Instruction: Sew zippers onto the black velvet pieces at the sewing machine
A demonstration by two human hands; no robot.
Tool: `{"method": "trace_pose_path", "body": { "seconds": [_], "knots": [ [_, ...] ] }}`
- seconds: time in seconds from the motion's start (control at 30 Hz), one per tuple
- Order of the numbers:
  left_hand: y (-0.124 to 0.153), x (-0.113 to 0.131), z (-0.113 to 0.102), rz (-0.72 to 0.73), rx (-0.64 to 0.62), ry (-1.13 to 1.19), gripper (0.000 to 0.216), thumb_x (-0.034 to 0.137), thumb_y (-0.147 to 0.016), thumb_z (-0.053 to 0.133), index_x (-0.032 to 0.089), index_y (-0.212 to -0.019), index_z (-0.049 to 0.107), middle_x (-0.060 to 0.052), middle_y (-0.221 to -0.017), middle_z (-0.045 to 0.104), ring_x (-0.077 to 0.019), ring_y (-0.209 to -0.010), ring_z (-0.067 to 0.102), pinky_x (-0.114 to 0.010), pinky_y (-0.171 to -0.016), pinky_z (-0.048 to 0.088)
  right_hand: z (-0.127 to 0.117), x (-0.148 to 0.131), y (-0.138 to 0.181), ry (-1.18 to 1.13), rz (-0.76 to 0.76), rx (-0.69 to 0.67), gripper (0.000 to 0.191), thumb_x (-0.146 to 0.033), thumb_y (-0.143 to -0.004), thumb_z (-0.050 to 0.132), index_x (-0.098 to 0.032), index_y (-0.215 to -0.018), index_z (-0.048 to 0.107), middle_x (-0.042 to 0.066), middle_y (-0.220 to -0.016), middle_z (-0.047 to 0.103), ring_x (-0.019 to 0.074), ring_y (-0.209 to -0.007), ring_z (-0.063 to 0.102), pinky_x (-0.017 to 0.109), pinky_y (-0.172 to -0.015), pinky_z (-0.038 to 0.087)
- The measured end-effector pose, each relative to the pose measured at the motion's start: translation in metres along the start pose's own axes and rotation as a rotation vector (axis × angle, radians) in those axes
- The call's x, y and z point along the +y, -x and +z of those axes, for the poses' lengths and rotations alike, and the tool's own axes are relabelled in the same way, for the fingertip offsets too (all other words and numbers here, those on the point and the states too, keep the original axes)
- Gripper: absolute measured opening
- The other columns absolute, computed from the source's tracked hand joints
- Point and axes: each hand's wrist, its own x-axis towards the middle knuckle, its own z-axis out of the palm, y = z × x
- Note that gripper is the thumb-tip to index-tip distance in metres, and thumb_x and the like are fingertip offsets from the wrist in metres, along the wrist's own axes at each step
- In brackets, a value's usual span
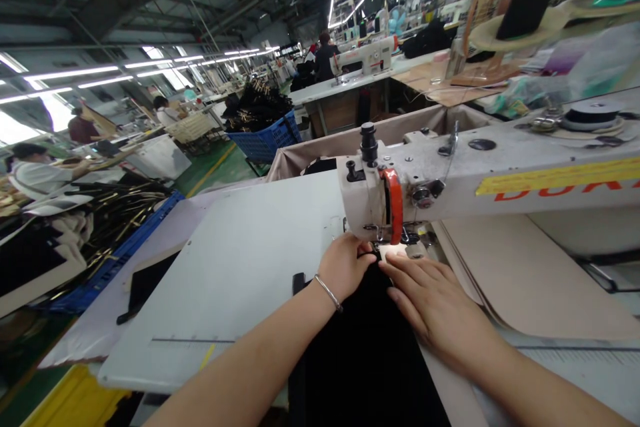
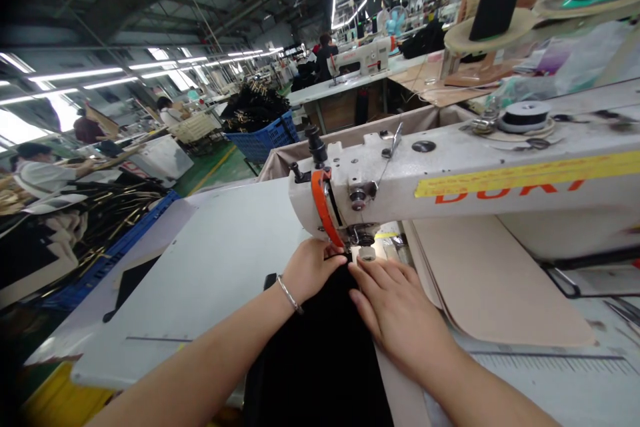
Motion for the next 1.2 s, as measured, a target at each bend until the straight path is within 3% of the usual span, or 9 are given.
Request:
{"method": "trace_pose_path", "body": {
  "seconds": [0.1, 0.23, 0.37, 0.53, 0.7, 1.07, 1.13, 1.2],
  "knots": [
    [-0.004, 0.002, 0.0, -0.001, 0.01, -0.031, 0.007, 0.016, -0.079, 0.064, 0.017, -0.086, 0.065, -0.003, -0.084, 0.068, -0.0189, -0.08, 0.064, -0.028, -0.073, 0.05, -0.001, -0.002, -0.001, 0.018, 0.013, 0.003, 0.047, -0.044, -0.093, 0.046, -0.024, -0.135, 0.047, 0.007, -0.132, 0.054, 0.0246, -0.116, 0.049, 0.044, -0.098, 0.037],
    [-0.005, 0.005, -0.004, 0.019, 0.003, -0.09, 0.004, 0.016, -0.082, 0.063, 0.016, -0.084, 0.065, -0.004, -0.086, 0.067, -0.0198, -0.082, 0.063, -0.031, -0.076, 0.051, 0.002, -0.002, -0.002, 0.039, 0.012, -0.009, 0.05, -0.044, -0.092, 0.046, -0.022, -0.138, 0.044, 0.008, -0.133, 0.053, 0.0257, -0.117, 0.048, 0.046, -0.099, 0.035],
    [0.02, 0.01, -0.01, 0.192, 0.033, -0.219, 0.015, 0.018, -0.085, 0.063, 0.017, -0.1, 0.064, -0.006, -0.107, 0.064, -0.0233, -0.105, 0.057, -0.04, -0.095, 0.048, 0.005, -0.002, 0.001, 0.044, 0.012, -0.004, 0.05, -0.044, -0.093, 0.045, -0.022, -0.137, 0.044, 0.007, -0.134, 0.052, 0.025, -0.118, 0.047, 0.045, -0.102, 0.033],
    [0.049, 0.004, -0.007, 0.395, -0.052, -0.248, 0.03, 0.018, -0.092, 0.054, 0.015, -0.121, 0.054, -0.009, -0.128, 0.056, -0.0223, -0.125, 0.048, -0.044, -0.11, 0.039, 0.002, -0.002, 0.001, 0.036, 0.016, -0.007, 0.049, -0.044, -0.093, 0.046, -0.022, -0.136, 0.044, 0.008, -0.134, 0.05, 0.0239, -0.116, 0.048, 0.043, -0.102, 0.034],
    [0.039, -0.009, -0.002, 0.431, -0.056, -0.208, 0.029, 0.018, -0.093, 0.052, 0.015, -0.121, 0.054, -0.009, -0.13, 0.056, -0.0224, -0.128, 0.046, -0.047, -0.114, 0.035, 0.001, -0.003, -0.002, 0.042, 0.028, -0.022, 0.048, -0.043, -0.093, 0.046, -0.023, -0.136, 0.043, 0.008, -0.132, 0.051, 0.0243, -0.113, 0.049, 0.044, -0.098, 0.036],
    [0.028, -0.013, -0.006, 0.412, -0.098, -0.178, 0.023, 0.019, -0.094, 0.05, 0.015, -0.115, 0.058, -0.01, -0.127, 0.058, -0.0208, -0.128, 0.047, -0.045, -0.113, 0.037, 0.001, -0.003, -0.002, 0.07, 0.03, -0.012, 0.044, -0.043, -0.092, 0.047, -0.022, -0.132, 0.048, 0.006, -0.128, 0.055, 0.024, -0.114, 0.05, 0.045, -0.097, 0.042],
    [0.039, -0.005, -0.014, 0.408, -0.141, -0.217, 0.03, 0.027, -0.093, 0.054, 0.015, -0.12, 0.056, -0.012, -0.132, 0.055, -0.024, -0.13, 0.045, -0.05, -0.113, 0.034, -0.002, -0.008, 0.007, 0.082, 0.024, -0.002, 0.046, -0.044, -0.092, 0.049, -0.021, -0.131, 0.05, 0.006, -0.128, 0.056, 0.0237, -0.115, 0.051, 0.044, -0.098, 0.044],
    [0.065, 0.007, -0.021, 0.46, -0.24, -0.274, 0.055, 0.043, -0.087, 0.061, 0.014, -0.132, 0.048, -0.015, -0.14, 0.047, -0.0295, -0.135, 0.038, -0.057, -0.114, 0.027, -0.008, -0.016, 0.026, 0.098, -0.007, 0.021, 0.047, -0.044, -0.09, 0.051, -0.021, -0.13, 0.051, 0.006, -0.129, 0.057, 0.0229, -0.116, 0.052, 0.043, -0.098, 0.046]
  ]
}}
